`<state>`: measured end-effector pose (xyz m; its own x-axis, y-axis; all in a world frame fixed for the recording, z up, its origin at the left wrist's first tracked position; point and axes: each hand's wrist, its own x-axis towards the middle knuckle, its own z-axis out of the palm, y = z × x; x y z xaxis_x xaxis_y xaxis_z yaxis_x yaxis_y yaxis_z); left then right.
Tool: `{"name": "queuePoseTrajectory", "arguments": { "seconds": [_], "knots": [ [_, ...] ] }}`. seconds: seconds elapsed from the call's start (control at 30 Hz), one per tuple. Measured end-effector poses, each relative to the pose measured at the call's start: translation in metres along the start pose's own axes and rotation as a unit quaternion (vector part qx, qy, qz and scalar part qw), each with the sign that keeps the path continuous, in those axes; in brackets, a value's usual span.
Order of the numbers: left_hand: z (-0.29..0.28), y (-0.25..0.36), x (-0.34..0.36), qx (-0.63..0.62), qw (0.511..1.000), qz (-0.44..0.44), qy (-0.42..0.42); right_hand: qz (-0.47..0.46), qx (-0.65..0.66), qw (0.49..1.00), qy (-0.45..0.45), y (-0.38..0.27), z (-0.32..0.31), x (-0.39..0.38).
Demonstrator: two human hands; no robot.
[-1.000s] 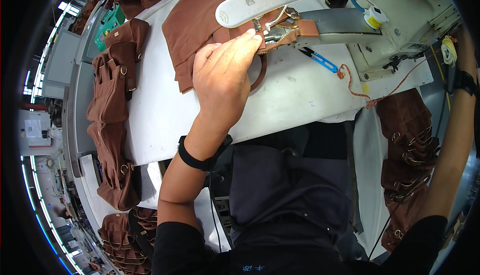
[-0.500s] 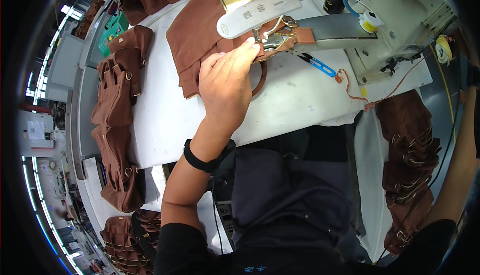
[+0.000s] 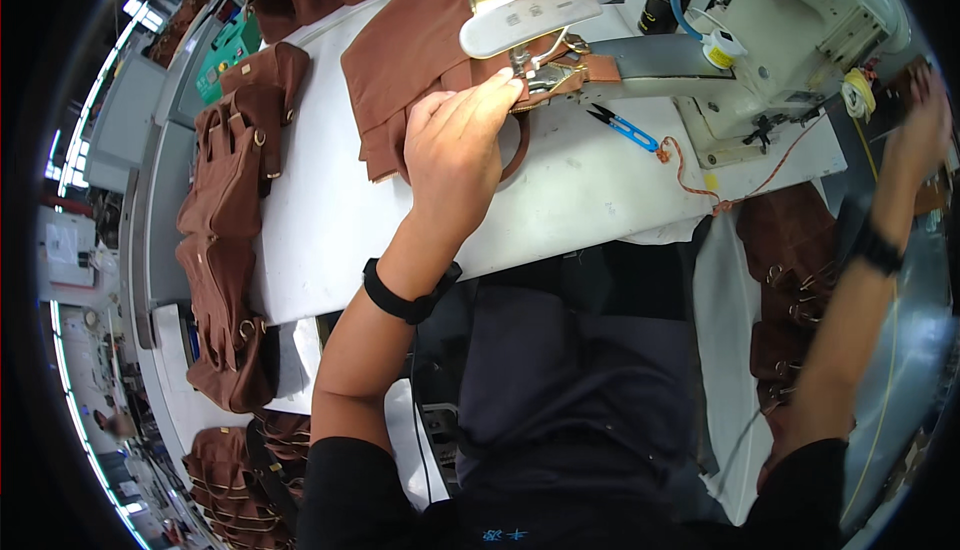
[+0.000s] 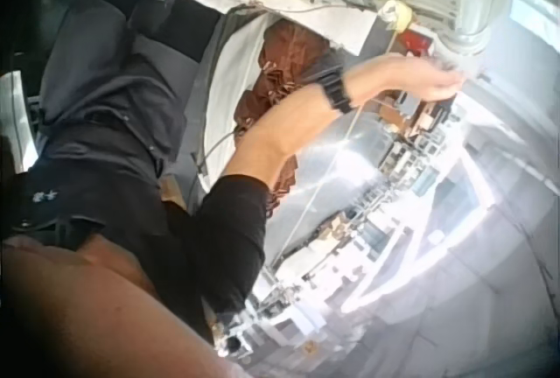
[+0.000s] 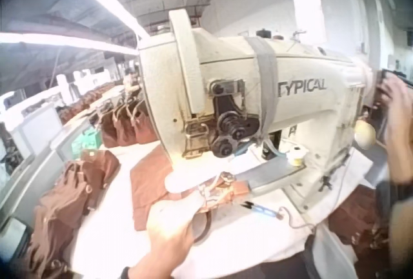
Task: Sewing and assembling components of a leather handbag using an industrial sewing machine.
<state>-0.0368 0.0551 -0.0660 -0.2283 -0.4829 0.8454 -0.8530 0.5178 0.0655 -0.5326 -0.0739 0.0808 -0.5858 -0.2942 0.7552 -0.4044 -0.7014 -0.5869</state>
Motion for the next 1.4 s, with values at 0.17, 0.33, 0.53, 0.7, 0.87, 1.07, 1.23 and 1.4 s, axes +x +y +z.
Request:
{"name": "queuePoseTrajectory", "arguments": {
  "seconds": [0.17,0.33,0.53,0.7,0.87,1.07,1.23,1.4],
  "knots": [
    [-0.005,0.001,0.004,0.001,1.0,0.006,-0.009,-0.006,-0.024,0.925,-0.378,-0.109,0.021,-0.224],
    [-0.008,0.003,0.003,0.007,0.999,-0.015,-0.036,0.0,0.049,0.935,-0.351,-0.108,0.121,-0.285],
    [-0.002,0.002,0.0,-0.003,0.999,-0.029,-0.013,0.222,0.175,0.905,-0.319,-0.102,0.149,-0.302],
    [-0.002,0.001,-0.001,-0.006,0.999,-0.041,-0.027,-0.085,-0.055,0.963,-0.25,-0.088,0.157,-0.32],
    [-0.002,0.001,-0.006,-0.006,0.999,-0.029,-0.028,-0.092,-0.08,0.966,-0.23,-0.122,0.118,-0.321],
    [-0.014,-0.011,0.001,-0.015,0.997,0.008,-0.074,0.475,0.211,0.747,-0.415,-0.134,0.096,-0.338],
    [-0.025,-0.02,0.009,-0.051,0.991,-0.009,-0.126,0.561,0.31,0.693,-0.331,-0.138,0.117,-0.349],
    [-0.018,-0.012,0.007,-0.062,0.993,-0.043,-0.096,0.513,0.276,0.768,-0.265,-0.151,0.128,-0.358]
  ]
}}
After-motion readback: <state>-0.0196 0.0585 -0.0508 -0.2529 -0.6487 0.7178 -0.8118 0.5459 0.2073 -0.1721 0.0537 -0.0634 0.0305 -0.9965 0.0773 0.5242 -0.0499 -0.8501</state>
